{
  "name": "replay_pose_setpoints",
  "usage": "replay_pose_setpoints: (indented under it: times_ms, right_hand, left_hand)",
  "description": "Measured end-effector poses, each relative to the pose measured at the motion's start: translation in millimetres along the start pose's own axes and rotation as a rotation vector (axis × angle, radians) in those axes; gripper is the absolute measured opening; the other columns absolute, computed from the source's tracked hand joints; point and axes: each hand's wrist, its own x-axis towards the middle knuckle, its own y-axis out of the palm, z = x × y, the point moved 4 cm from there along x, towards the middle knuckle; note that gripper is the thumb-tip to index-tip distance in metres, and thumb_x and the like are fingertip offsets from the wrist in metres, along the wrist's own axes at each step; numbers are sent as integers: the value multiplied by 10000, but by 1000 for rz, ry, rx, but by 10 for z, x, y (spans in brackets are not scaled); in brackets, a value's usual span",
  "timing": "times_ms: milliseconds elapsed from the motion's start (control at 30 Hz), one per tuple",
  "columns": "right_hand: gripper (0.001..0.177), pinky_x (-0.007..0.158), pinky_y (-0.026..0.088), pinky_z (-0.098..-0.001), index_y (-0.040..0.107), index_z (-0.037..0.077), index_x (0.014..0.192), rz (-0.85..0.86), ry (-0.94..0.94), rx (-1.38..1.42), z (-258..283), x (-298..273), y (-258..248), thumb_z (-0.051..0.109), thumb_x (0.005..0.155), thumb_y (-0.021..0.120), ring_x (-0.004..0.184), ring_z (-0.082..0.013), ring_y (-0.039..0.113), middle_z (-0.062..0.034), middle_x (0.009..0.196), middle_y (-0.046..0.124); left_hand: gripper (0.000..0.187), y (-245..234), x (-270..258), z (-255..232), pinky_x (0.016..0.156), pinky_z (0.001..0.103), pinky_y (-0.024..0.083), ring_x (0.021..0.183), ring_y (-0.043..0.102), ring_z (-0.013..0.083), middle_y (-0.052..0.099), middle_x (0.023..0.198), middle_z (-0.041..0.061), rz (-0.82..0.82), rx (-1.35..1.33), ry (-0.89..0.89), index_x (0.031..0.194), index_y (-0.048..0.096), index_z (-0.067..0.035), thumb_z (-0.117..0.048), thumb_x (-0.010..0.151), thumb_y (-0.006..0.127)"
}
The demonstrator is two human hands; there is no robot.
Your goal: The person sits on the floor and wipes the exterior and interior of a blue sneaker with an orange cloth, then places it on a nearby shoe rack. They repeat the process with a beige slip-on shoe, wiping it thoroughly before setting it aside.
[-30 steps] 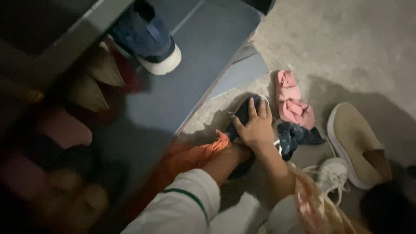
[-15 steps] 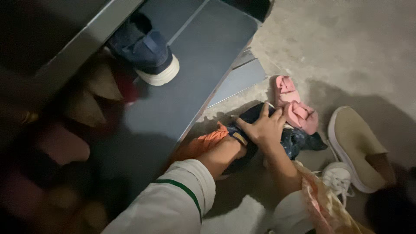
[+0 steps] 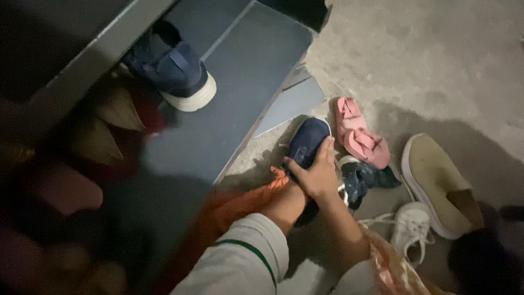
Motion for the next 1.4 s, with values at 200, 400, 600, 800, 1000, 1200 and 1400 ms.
replay_pose_setpoints:
  times_ms: [200,400,600,800,1000,1200,1400]
  right_hand:
    - [1237,1189,343,-422,210,166,1664,89,88,78,76,-35,-123,585,680,830,1492,-454,305,-339,1664,96]
    - [1235,1168,315,-419,290,98,1594,183,175,12,-179,199,2,561,647,935,1490,-437,278,-350,1642,110]
    - [1198,1117,511,-385,350,-193,1492,334,414,424,-722,400,330,447,609,846,1320,-351,661,-298,1401,673]
    - [734,1228,336,-330,573,368,1493,16,-583,-373,-402,-344,142,516,820,827,1525,-387,356,-257,1666,343]
    - [971,1173,247,-436,326,38,1571,123,1,173,-19,-1277,-235,578,847,682,1495,-422,234,-311,1629,178]
    - [1022,1233,219,-428,344,10,1561,211,5,27,362,-1171,-576,728,859,533,1530,-359,290,-233,1652,297]
    - [1148,1238,259,-356,247,20,1616,606,219,-59,102,-782,-330,863,839,302,1516,-361,337,-232,1645,307]
  left_hand:
    - [518,-31,-30,14,1067,460,471,1251,602,351,623,1344,195,7,8,-7,1303,649,-117,-472,930,590]
    - [540,-60,-257,156,1074,460,465,1260,595,354,615,1357,197,14,10,-26,1319,640,-118,-487,928,593]
    - [562,-68,-448,83,1081,459,459,1270,588,356,608,1370,198,28,30,-36,1336,631,-118,-502,927,595]
    - [584,-14,-641,-96,1088,459,454,1279,582,358,601,1383,200,35,59,-37,1352,622,-119,-517,925,597]
    - [607,206,-773,-276,1095,459,448,1289,575,360,594,1396,202,52,33,-19,1369,613,-120,-532,924,599]
    - [630,33,-1023,-94,1102,459,442,1298,568,362,586,1409,203,68,43,-37,1385,604,-120,-547,922,602]
    - [653,-13,-1333,-7,1109,459,437,1308,562,364,579,1422,205,76,42,-65,1402,595,-121,-563,921,604]
